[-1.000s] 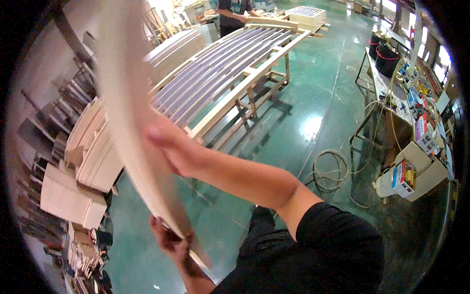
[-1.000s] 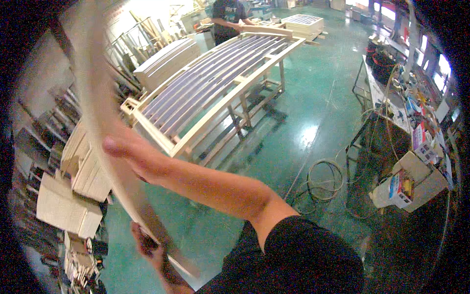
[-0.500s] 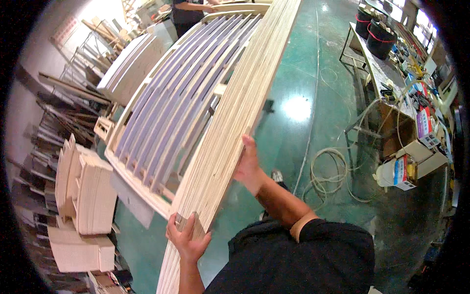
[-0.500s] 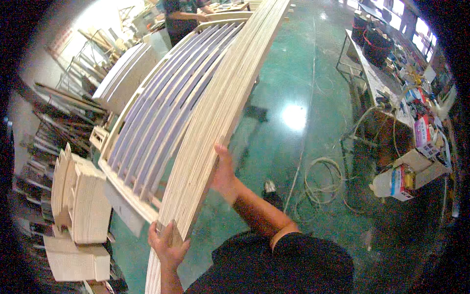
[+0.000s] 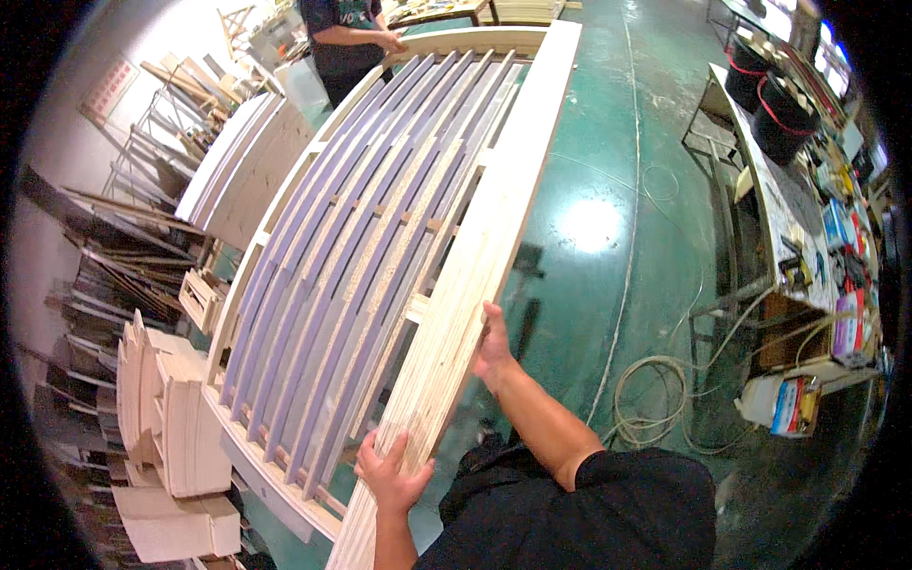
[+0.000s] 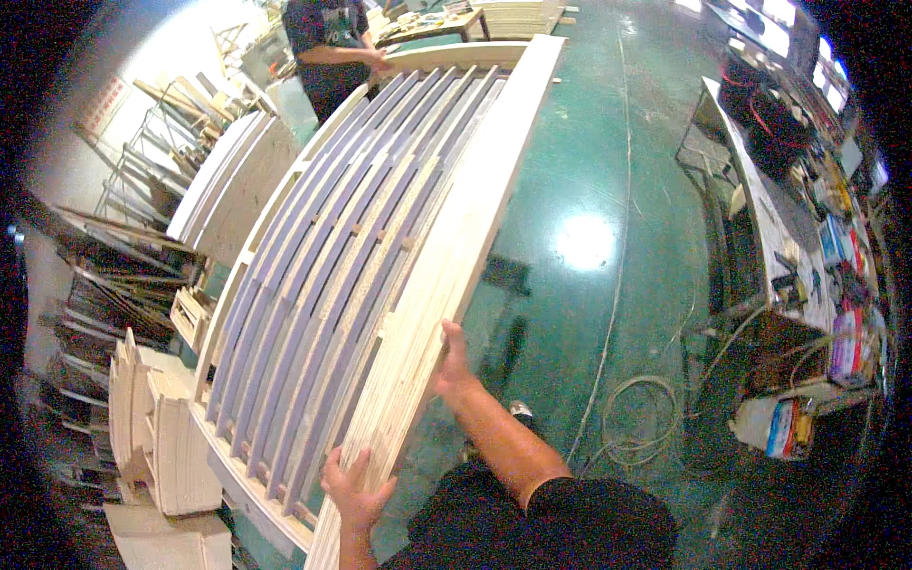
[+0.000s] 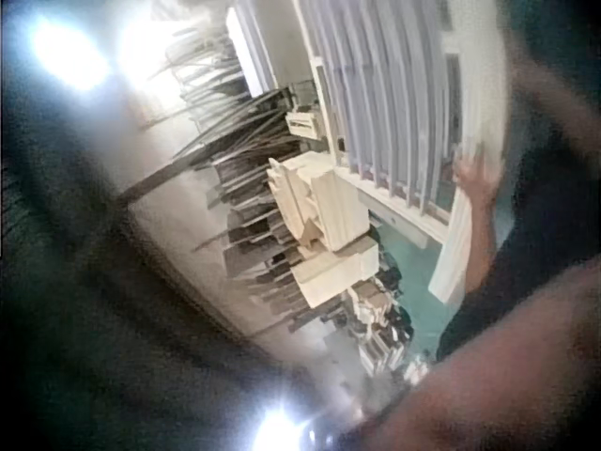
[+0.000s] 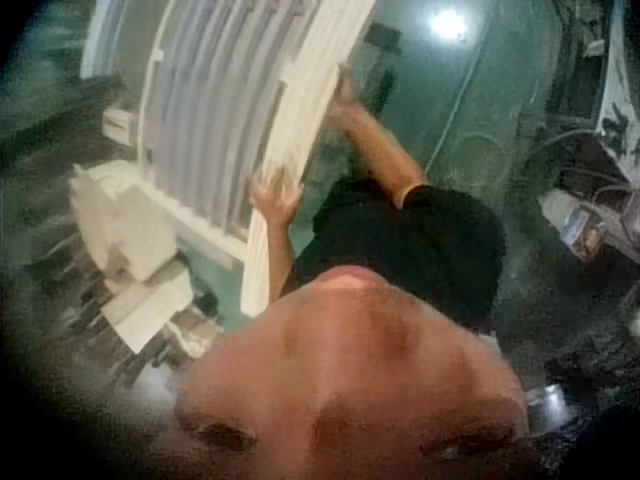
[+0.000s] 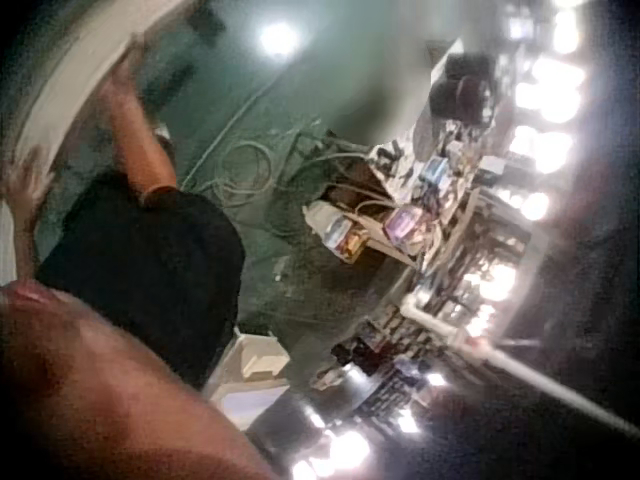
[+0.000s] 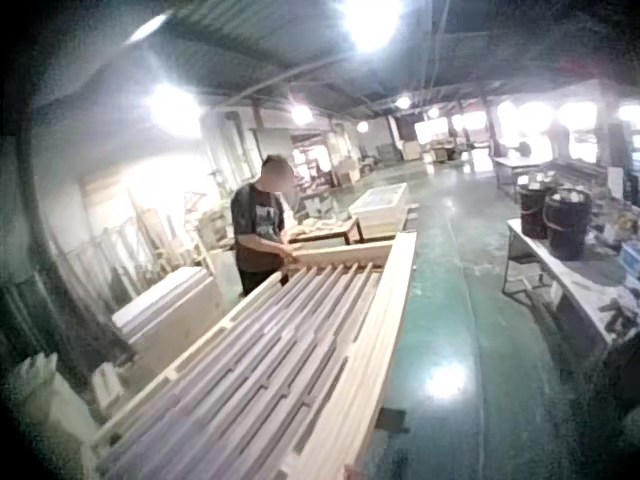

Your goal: The person lifts and positions a large wooden frame structure, then uses a nail gun to secure a wooden slat to the frame. The person repeats the lifting and positioning of the frame multiple times before performing the final fastening.

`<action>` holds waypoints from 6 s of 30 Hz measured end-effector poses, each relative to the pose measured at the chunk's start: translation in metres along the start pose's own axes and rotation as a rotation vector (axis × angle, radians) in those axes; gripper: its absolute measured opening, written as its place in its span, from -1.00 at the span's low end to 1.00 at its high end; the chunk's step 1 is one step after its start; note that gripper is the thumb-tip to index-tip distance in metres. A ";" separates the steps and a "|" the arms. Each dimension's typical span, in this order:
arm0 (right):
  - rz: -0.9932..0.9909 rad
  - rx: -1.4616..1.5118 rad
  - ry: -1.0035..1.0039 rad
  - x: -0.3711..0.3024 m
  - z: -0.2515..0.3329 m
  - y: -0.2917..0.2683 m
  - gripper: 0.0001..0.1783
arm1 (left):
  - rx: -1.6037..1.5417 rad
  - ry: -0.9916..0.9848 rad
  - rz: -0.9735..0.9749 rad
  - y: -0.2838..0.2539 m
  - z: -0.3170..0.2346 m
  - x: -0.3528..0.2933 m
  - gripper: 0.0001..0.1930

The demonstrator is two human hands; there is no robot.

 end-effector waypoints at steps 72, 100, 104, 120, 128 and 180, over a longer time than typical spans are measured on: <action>0.216 -0.482 -0.142 0.084 0.162 0.016 -0.33 | 0.119 -0.448 0.447 0.075 0.145 0.021 -0.37; 0.033 -0.405 0.120 0.423 -0.077 0.185 -0.33 | 0.121 -0.322 -0.158 -0.132 0.223 0.168 -0.26; -0.181 -0.479 0.044 0.493 -0.111 0.193 -0.35 | 0.036 -0.475 -0.070 -0.149 0.271 0.234 -0.16; -0.020 -0.833 0.223 0.680 -0.186 0.195 -0.54 | 0.054 -0.407 0.029 -0.178 0.462 0.423 -0.23; 0.424 -1.277 0.427 0.680 -0.212 0.187 -0.31 | 0.056 -0.499 0.042 -0.176 0.557 0.466 -0.13; -1.522 -0.555 0.081 -0.491 0.750 -0.848 -0.27 | 0.258 -0.277 0.222 0.220 0.028 0.237 -0.35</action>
Point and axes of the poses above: each hand's wrist, its own x-axis towards the middle knuckle, its own y-axis out of the palm, z = x × y, the point moved 9 cm from there along x, towards the middle knuckle, and after that the axes turned 15 degrees about -x, right-handed, at the moved point
